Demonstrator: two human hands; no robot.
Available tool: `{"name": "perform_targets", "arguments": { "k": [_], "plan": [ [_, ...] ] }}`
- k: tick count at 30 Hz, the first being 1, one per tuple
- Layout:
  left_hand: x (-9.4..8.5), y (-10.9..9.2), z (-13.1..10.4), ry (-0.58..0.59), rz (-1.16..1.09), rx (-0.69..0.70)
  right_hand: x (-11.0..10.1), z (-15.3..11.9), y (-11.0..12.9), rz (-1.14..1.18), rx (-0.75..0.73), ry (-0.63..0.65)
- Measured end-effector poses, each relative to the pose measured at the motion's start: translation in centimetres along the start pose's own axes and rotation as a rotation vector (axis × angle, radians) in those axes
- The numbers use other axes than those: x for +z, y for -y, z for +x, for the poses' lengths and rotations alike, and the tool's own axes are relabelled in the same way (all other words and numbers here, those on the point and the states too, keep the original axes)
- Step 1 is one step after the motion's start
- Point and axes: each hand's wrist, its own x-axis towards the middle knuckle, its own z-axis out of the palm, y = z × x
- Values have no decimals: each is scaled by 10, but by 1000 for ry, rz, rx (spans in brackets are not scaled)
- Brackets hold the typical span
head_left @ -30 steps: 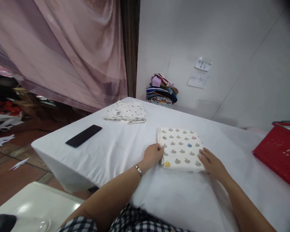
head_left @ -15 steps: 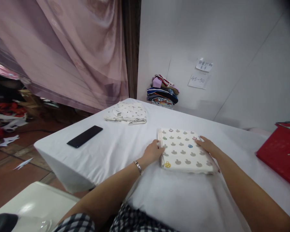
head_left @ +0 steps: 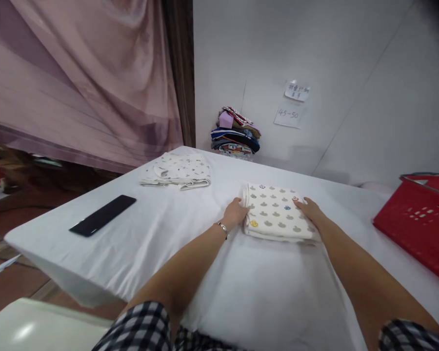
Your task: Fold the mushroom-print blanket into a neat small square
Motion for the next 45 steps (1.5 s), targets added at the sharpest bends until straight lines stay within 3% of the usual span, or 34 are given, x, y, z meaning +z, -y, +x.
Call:
{"name": "perform_targets", "arguments": {
  "k": [6, 9, 13, 15, 19, 25, 34, 39, 45],
  "plan": [
    [6, 14, -7, -45, -112, 19, -8, -18, -8, 91, 118, 105],
    [5, 16, -12, -26, -235, 19, -14, -36, -6, 100, 78, 87],
    [1, 15, -16, 28, -323, 26, -14, -80, 9, 83, -222, -89],
    [-2, 13, -18, 44, -330, 32, -9, -107, 23, 111, -428, -97],
    [-9, 9, -19, 58, -307, 20, 6, -146, 55, 76, -763, 28],
    [-16, 9, -27, 112, -282, 28, 29, -163, 92, -116, -1063, 193],
    [-19, 13, -36, 272, -314, 110, 52, -168, 81, -201, -1060, 107],
    [-34, 5, -46, 411, -211, 125, 56, -168, 75, -175, -1067, 86],
    [-47, 1, -53, 598, -269, 111, 57, -172, 74, -179, -1056, 55]
  ]
}}
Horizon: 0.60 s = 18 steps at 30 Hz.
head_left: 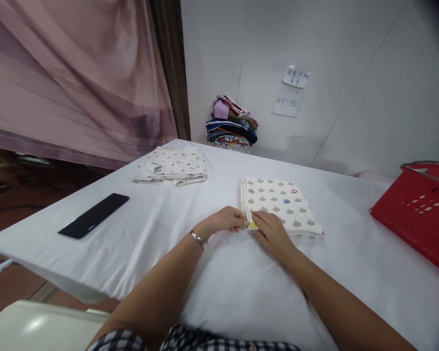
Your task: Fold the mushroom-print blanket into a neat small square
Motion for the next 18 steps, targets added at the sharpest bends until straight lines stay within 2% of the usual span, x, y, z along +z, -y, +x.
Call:
{"name": "perform_targets", "arguments": {
  "k": [8, 18],
  "plan": [
    [10, 3, 3, 95, 34, 21, 6, -2, 7, -74, 91, 17],
    [10, 4, 1, 208, 81, 9, 7, 1, 16, 11, 141, 62]
  ]
}}
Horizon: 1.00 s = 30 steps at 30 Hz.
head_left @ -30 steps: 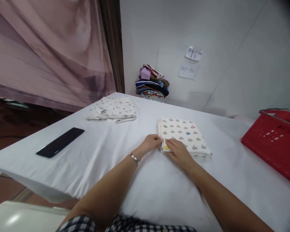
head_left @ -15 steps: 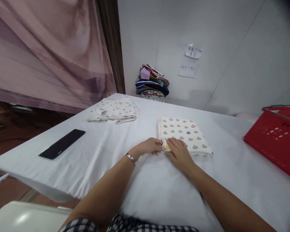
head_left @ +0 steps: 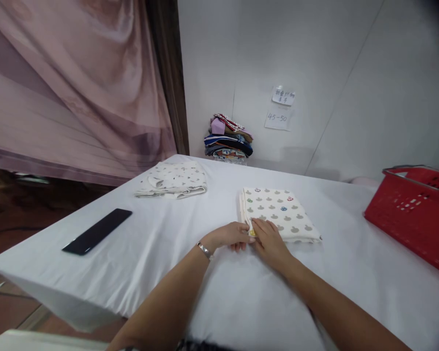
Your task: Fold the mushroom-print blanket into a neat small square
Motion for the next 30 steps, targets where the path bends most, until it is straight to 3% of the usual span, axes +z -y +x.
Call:
{"name": "perform_targets", "arguments": {
  "k": [5, 8, 10, 14, 19, 25, 30],
  "plan": [
    [4, 0, 2, -62, 0, -45, -17, 10, -19, 345, 106, -9],
    [9, 2, 6, -120, -9, -68, -31, 43, -36, 447, 306, -79],
    [12, 4, 10, -160, -7, -74, -37, 74, -44, 459, 441, -49],
    [18, 6, 14, -217, 41, -95, -37, 135, -48, 332, 634, 221],
    [19, 1, 13, -211, 84, -97, -19, 185, -50, 120, 689, 361],
    [15, 2, 10, -188, 69, -95, 3, 208, -55, -168, 682, 422],
    [11, 1, 8, -189, 11, -73, 11, 213, -58, -250, 680, 499]
  ]
}}
